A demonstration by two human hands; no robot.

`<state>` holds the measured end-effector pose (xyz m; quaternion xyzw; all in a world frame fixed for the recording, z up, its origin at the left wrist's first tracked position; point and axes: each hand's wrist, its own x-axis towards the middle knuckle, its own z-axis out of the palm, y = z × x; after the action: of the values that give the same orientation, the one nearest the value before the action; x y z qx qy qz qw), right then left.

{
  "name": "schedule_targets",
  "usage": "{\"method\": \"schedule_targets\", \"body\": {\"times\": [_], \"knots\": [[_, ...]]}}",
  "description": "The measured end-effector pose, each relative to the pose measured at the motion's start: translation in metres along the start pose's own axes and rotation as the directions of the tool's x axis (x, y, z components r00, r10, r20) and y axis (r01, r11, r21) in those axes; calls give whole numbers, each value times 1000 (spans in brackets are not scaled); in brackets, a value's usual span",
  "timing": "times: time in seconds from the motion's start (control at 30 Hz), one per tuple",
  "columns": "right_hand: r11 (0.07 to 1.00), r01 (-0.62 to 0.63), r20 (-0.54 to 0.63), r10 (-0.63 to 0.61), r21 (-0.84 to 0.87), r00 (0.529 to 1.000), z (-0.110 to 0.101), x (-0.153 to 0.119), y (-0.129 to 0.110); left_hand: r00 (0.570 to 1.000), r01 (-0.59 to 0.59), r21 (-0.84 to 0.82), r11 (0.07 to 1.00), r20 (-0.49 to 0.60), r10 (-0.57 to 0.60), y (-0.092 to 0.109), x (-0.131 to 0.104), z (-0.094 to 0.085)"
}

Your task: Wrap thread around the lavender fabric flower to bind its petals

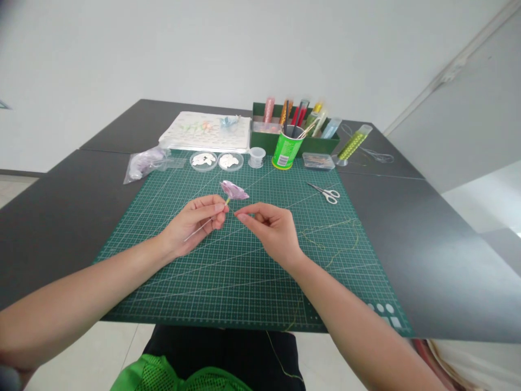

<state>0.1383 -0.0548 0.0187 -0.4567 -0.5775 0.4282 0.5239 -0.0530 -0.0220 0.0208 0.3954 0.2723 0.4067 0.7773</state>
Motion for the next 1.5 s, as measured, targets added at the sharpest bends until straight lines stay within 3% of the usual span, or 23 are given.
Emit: {"method": "schedule_targets", "body": {"times": [0.1,0.23,0.47,0.57,0.73,0.9,1.07,1.27,1.5], "knots": [[983,116,110,-101,-144,989,-13,2,-10,1000,26,10,1000,-9,-26,1,2,-2],[969,167,292,-110,-179,950,-29,3,-22,988,151,61,987,3,-152,1,2,-1],[989,146,351,-133,-10,927,-39,4,-25,924,354,138,925,102,-369,-4,0,1],[985,172,372,-165,15,913,-41,4,-25,874,447,197,873,114,-473,-5,-1,5],[983,181,372,-165,-9,913,-40,7,-22,792,531,301,792,156,-590,-2,-6,11],[984,159,343,-122,-80,931,-34,11,-14,745,557,336,760,203,-636,-1,-8,11],[985,132,324,-90,-109,942,-32,14,-7,733,573,336,747,196,-651,0,-7,11],[991,135,329,-135,20,935,-34,12,-11,750,582,348,735,118,-650,2,-5,13],[974,192,374,-223,118,900,-37,14,-18,803,564,315,763,9,-596,-2,1,6]]}}
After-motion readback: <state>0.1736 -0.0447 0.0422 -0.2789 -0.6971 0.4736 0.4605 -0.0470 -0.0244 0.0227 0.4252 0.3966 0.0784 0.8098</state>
